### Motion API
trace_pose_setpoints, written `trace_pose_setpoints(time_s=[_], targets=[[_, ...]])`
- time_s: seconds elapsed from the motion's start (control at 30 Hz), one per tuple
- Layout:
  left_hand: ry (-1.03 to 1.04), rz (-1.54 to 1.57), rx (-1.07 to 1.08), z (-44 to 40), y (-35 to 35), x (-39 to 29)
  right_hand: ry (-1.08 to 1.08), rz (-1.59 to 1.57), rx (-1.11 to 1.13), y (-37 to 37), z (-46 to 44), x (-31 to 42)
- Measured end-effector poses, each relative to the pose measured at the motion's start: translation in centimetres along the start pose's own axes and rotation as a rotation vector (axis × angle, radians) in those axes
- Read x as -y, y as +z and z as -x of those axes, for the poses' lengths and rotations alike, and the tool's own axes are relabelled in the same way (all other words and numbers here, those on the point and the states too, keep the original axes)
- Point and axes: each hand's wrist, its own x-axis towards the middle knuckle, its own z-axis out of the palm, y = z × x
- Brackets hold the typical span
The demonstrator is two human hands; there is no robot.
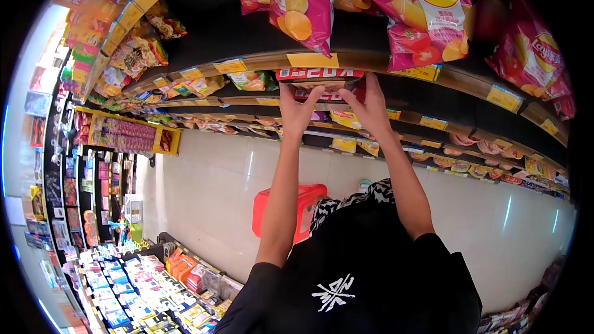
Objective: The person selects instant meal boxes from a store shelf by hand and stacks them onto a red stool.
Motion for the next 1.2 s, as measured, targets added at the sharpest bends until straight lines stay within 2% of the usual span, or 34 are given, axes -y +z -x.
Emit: trace_pose_setpoints(time_s=[0.1,0.13,0.23,0.27,0.4,0.47,0.53,0.63,0.77,0.87,1.1,1.2], targets=[[0.067,-0.021,-0.007,0.8,0.0,-0.5,-0.008,0.004,-0.017,-0.4,0.7,-0.1],[0.111,-0.154,-0.008,1.2,-0.4,-0.9,-0.014,-0.010,-0.021,-0.6,1.0,0.0],[0.030,-0.174,-0.154,4.0,-1.0,0.0,-0.020,0.068,-0.081,-1.1,2.7,-0.4],[-0.008,-0.144,-0.117,5.4,-2.0,0.9,0.006,0.072,-0.081,-1.5,3.5,0.3],[-0.220,-0.064,-0.129,14.1,-4.8,5.5,0.067,0.149,-0.112,-1.6,8.8,-1.4],[-0.470,-0.034,0.069,18.9,-6.6,7.6,0.119,0.142,-0.085,-1.5,11.6,-1.8],[-0.685,-0.119,0.165,22.9,-8.2,8.4,0.155,0.161,-0.074,-1.0,14.7,-2.4],[-0.798,-0.214,0.319,25.7,-10.9,8.3,0.248,0.192,-0.034,-0.4,18.2,-2.4],[-0.763,-0.179,0.487,25.3,-12.8,7.2,0.327,0.219,-0.022,0.5,21.8,-1.8],[-0.671,-0.276,0.624,25.3,-14.0,9.6,0.356,0.193,0.016,0.9,23.9,-1.2],[-0.652,-0.106,0.740,25.0,-12.9,9.1,0.457,0.254,0.012,1.2,29.3,0.2],[-0.657,-0.083,0.810,26.1,-12.2,9.8,0.634,0.156,0.022,0.0,31.0,1.9]])
